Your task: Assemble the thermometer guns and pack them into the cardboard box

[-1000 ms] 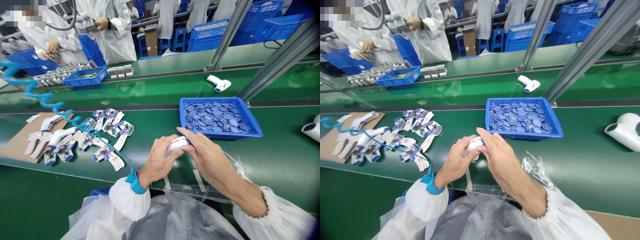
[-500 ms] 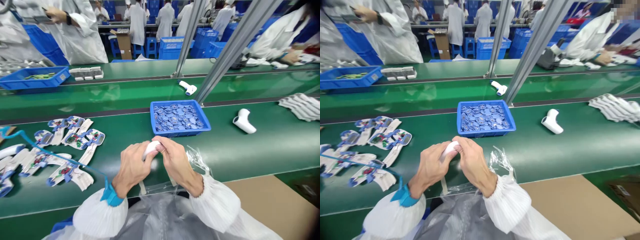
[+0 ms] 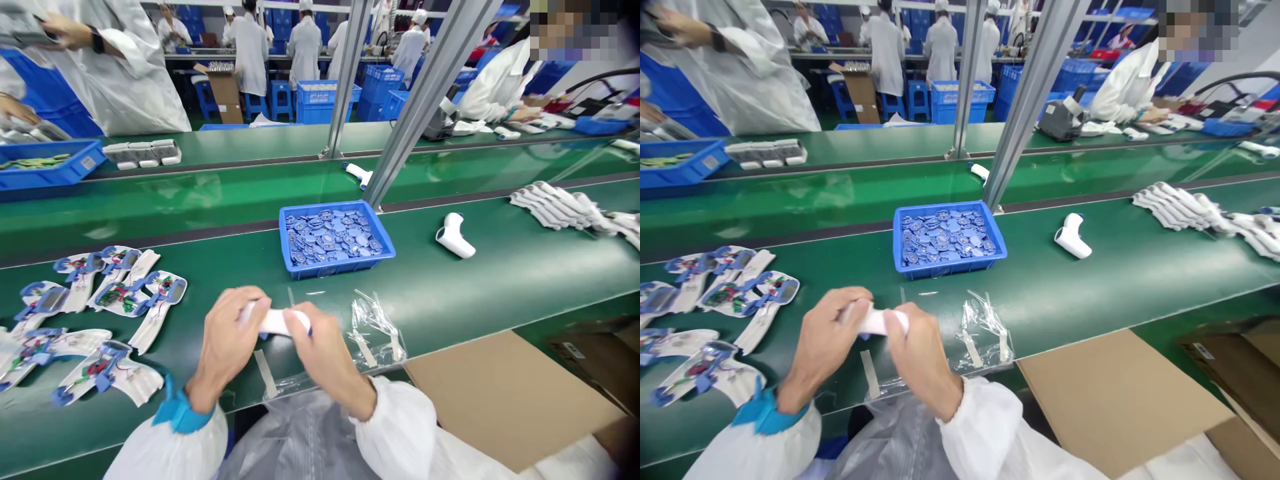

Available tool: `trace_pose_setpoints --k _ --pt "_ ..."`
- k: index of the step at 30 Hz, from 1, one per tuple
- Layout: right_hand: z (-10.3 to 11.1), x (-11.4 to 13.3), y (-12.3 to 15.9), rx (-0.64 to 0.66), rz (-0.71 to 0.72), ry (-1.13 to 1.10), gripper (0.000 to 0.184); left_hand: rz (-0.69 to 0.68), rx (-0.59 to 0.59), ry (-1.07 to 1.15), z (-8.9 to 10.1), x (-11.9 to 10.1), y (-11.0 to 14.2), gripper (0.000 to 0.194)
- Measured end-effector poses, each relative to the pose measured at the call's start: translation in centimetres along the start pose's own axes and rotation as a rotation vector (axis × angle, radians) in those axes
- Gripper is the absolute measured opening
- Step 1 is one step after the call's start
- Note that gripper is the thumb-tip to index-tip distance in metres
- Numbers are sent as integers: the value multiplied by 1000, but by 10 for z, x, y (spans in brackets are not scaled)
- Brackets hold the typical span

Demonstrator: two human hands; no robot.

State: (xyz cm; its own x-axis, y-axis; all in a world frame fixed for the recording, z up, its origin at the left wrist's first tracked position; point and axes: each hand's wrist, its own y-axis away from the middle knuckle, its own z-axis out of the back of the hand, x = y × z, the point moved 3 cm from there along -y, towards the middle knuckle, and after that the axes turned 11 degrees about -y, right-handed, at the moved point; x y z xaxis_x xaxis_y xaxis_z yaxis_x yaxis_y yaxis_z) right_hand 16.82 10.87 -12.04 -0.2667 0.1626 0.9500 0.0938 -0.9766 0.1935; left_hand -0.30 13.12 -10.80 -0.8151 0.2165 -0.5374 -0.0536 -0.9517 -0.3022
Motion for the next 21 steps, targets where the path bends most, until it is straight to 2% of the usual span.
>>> trace_pose_setpoints --k 1,3,5,8,10,12,14,16,18,19,20,21 --pt "1 -3 -4 19 -118 -47 46 10 -73 59 3 1 3 30" --pt "0 -6 -7 122 -258 -100 59 134 -256 165 4 4 8 30" --pt "-7 -6 -6 231 -221 -78 53 368 -358 223 -7 11 8 43" --pt "-25 -6 -2 245 82 206 30 484 -282 257 -31 22 -7 54" --pt "-36 -8 -1 186 226 440 28 491 -263 181 -41 27 -20 54" --pt "-42 -11 -2 154 221 551 35 488 -260 88 -43 27 -30 52" --pt "-35 -12 -5 156 201 477 40 469 -263 58 -36 19 -36 52" --pt "-16 -15 -7 185 127 230 44 397 -185 177 -23 6 -36 47" --pt "9 -22 -6 221 -33 -81 47 245 47 438 -9 -10 -31 26" --pt "21 -27 -5 246 -122 -214 49 166 179 568 -1 -19 -27 26" --pt "30 -30 -3 277 -200 -322 49 102 289 664 7 -28 -22 34" --pt "36 -33 -1 313 -259 -410 49 58 359 711 14 -35 -16 40"
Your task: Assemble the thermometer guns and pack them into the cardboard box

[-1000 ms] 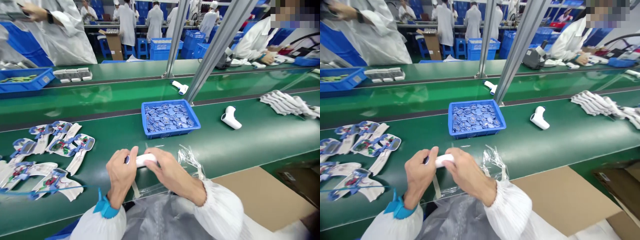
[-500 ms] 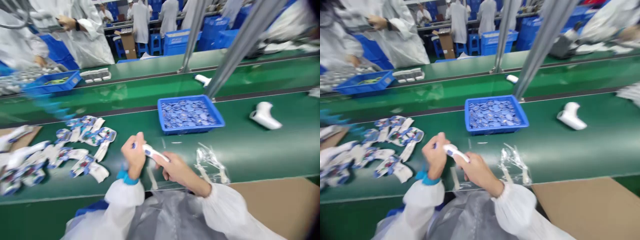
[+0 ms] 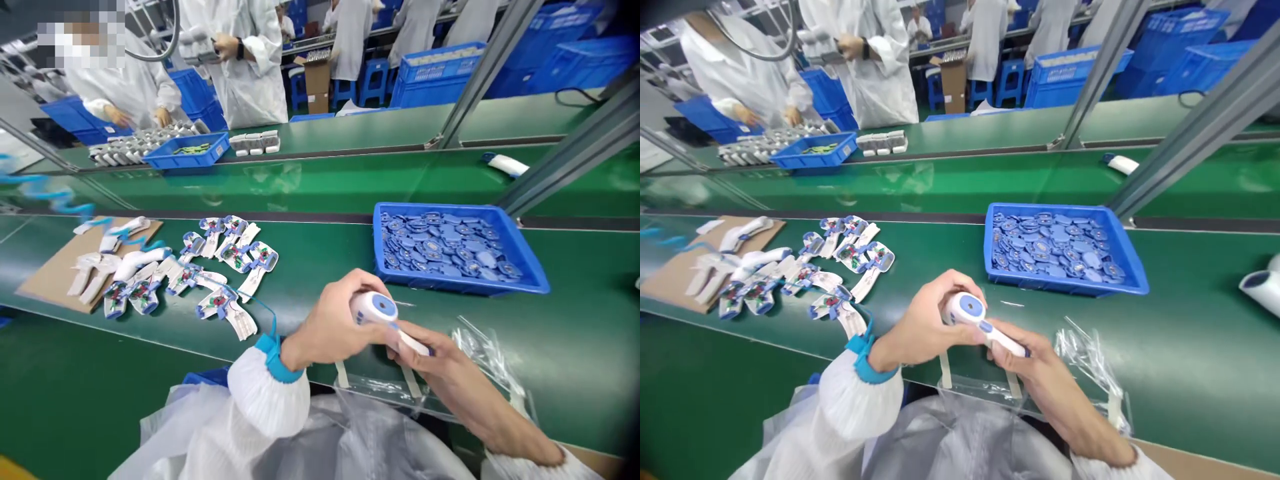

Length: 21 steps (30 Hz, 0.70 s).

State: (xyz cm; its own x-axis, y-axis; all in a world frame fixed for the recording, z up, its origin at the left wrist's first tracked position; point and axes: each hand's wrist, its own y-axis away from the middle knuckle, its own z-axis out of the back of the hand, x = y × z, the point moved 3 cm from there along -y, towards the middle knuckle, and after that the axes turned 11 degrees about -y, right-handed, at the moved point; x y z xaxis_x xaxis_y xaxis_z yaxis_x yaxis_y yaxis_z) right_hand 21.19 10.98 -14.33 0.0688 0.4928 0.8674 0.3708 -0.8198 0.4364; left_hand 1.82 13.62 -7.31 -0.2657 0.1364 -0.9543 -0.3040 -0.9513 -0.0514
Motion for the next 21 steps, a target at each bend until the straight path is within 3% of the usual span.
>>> trace_pose_setpoints --k 2,5,7,9,10,12,15,16,18,21 --pt "2 -2 5 78 -65 -117 49 -17 44 -34 -1 -14 11 38" --pt "-10 -6 10 123 -89 -144 52 -60 74 -172 -6 -27 18 29" --pt "-13 -4 17 108 -74 -40 55 -94 122 -286 -4 -33 22 19" --pt "6 6 29 54 -4 164 59 -17 107 -420 13 -37 23 13" --pt "26 15 36 -8 56 285 59 70 68 -495 28 -37 22 13" --pt "90 42 55 -246 198 557 56 248 -93 -562 71 -34 7 25" --pt "212 95 86 -790 317 1058 57 462 -217 -522 130 -19 -52 37" --pt "249 111 91 -894 321 1137 59 523 -256 -421 143 -13 -78 40" --pt "310 138 85 -957 327 1232 55 478 -343 -203 158 -5 -133 34" --pt "361 159 47 -857 352 1351 35 496 -559 -191 164 5 -190 38"
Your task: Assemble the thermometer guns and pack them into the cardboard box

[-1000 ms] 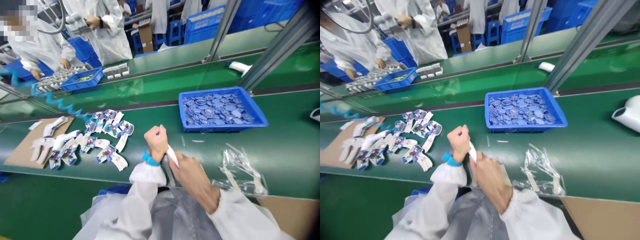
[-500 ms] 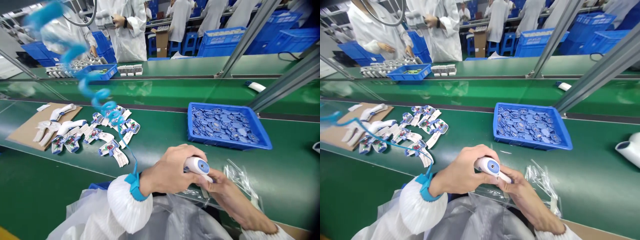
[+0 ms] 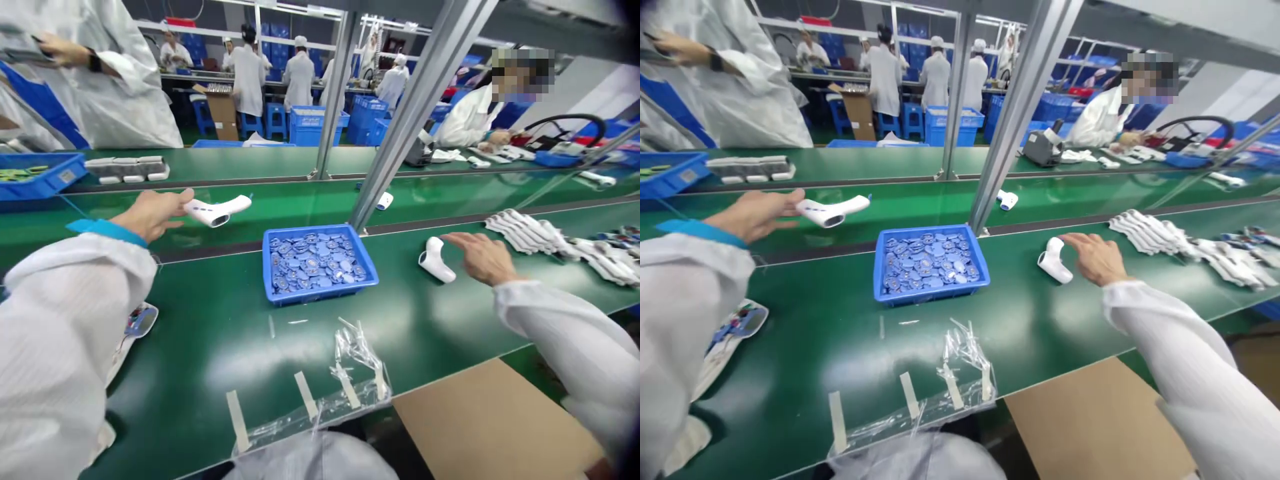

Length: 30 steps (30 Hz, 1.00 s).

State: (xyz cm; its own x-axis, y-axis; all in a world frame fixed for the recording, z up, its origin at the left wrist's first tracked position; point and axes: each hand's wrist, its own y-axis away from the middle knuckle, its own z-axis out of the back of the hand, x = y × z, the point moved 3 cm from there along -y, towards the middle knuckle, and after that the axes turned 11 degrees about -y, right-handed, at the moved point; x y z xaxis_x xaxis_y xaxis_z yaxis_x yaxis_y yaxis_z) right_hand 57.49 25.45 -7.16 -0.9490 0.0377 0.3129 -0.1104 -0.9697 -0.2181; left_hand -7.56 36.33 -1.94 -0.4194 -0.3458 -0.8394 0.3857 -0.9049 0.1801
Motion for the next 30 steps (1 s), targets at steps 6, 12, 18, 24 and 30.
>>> trace_pose_setpoints --k 6,12,18,24,30 --pt "-18 -23 -19 146 172 20 16 -80 -71 -119 -34 5 11 50" --pt "23 2 70 -60 70 89 23 -293 162 -204 -55 4 115 50" --pt "-4 133 145 -18 -9 -77 23 -816 517 -210 -96 3 221 55" --pt "-38 258 187 754 -201 -822 30 -680 729 127 -103 43 260 46" --pt "-43 299 194 932 -185 -1143 66 -566 617 416 -62 96 246 37"
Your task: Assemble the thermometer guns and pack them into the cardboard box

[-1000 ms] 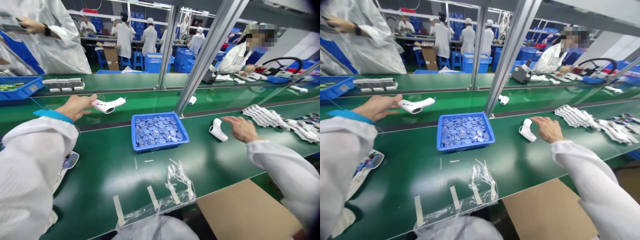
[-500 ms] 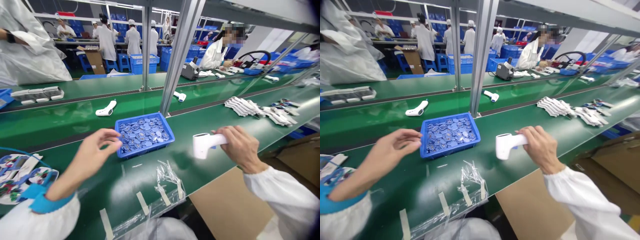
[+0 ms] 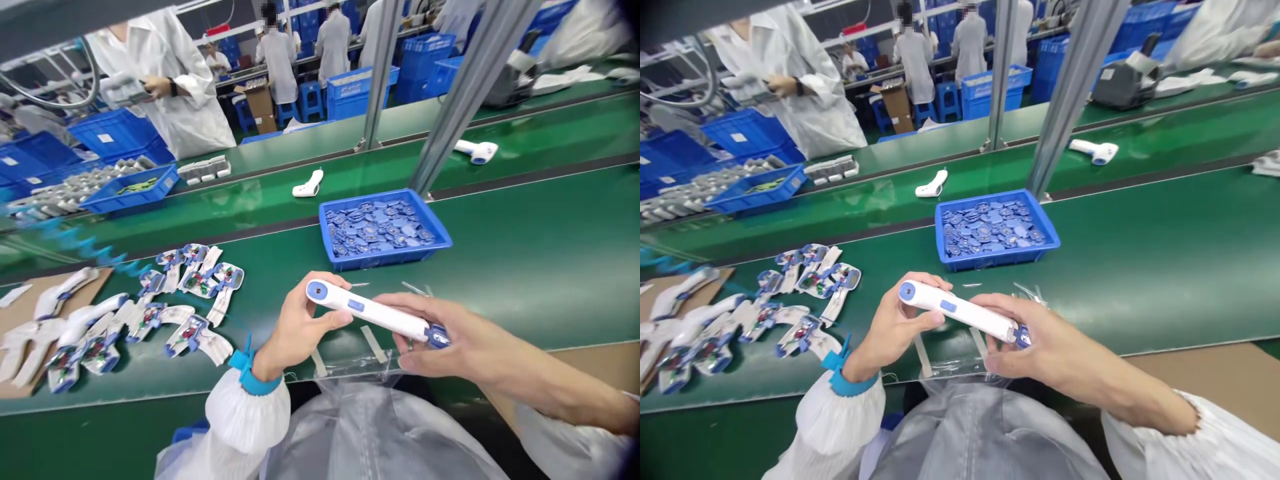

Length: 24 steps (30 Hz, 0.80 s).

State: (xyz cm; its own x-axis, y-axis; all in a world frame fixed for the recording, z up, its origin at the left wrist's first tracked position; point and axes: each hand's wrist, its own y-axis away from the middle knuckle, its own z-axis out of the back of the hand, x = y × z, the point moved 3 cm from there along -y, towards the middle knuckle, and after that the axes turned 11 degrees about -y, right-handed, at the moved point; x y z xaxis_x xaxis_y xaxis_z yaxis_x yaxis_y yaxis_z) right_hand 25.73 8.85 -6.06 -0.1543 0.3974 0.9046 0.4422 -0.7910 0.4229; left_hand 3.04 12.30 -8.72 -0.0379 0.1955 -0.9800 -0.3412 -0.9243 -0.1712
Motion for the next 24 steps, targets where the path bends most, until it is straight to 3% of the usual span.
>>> trace_pose_setpoints --k 3,6,8,13,15,18,22,24 --pt "-11 1 -6 43 -9 -1 66 20 -32 10 15 7 12 37" --pt "-20 0 -12 3 36 96 59 38 -42 7 23 11 17 36" --pt "-24 -3 -17 -77 142 256 50 34 -57 15 25 12 19 36" --pt "-35 -15 -25 -287 576 713 38 49 -127 -131 27 9 24 32" --pt "-38 -17 -27 -314 611 754 38 72 -141 -167 29 8 24 33" --pt "-38 -15 -30 -250 378 538 39 165 -92 -86 33 9 18 41" --pt "-47 -19 -35 25 -200 -164 59 251 -52 320 32 12 0 53" --pt "-51 -18 -39 52 -327 -422 58 252 -62 461 30 14 -7 52"
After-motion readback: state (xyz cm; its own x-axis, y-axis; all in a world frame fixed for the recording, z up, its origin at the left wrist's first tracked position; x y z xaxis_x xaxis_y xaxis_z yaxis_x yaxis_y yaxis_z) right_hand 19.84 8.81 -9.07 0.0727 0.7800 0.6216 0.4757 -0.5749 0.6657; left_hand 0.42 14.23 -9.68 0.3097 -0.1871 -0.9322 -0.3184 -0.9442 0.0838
